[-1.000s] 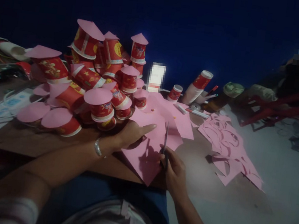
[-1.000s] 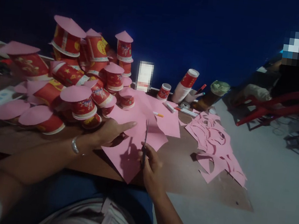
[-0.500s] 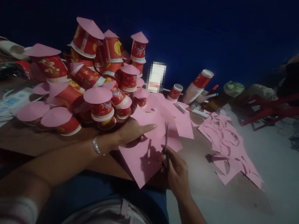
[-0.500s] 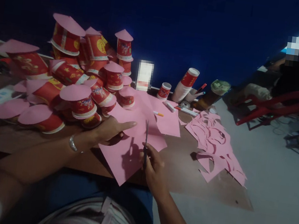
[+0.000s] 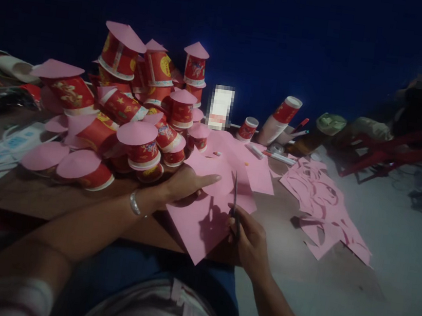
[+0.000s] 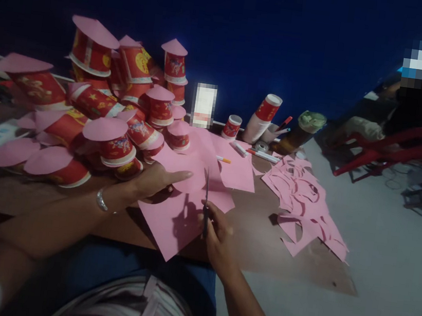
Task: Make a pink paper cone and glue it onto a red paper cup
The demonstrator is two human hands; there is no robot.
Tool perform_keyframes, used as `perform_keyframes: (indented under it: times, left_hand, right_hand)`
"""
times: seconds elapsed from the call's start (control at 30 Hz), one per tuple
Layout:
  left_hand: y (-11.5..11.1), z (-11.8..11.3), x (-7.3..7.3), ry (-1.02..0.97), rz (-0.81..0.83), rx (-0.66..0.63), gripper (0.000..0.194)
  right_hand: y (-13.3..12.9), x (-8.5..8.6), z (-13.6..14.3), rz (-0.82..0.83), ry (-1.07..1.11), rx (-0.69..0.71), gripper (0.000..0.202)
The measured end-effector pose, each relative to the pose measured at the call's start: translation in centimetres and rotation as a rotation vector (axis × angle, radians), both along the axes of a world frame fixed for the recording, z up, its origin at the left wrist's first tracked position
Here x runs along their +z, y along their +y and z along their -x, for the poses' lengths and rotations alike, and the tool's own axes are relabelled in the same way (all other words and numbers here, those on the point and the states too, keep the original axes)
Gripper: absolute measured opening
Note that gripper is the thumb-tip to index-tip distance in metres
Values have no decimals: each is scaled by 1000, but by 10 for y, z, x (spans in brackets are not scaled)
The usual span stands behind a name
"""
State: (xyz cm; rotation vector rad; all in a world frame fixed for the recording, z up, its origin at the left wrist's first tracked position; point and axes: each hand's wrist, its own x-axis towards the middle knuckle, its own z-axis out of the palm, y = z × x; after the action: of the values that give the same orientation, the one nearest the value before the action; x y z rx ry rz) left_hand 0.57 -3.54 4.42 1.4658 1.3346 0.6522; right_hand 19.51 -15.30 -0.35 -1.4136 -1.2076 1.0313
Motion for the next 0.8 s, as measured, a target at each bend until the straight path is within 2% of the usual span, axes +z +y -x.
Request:
perform_keyframes:
  times: [0.2, 0.4, 0.8]
  left_hand:
    - [2, 2, 2, 43, 0, 11, 64]
    - [4, 4, 0, 0, -21, 32, 59]
    - [4, 8, 4, 39, 113, 19, 60]
  right_hand:
    - [0, 0, 0, -24, -10, 18, 39]
    - [1, -1, -1, -8, 17, 25, 38]
    - [1, -1, -5, -12, 42, 48, 41]
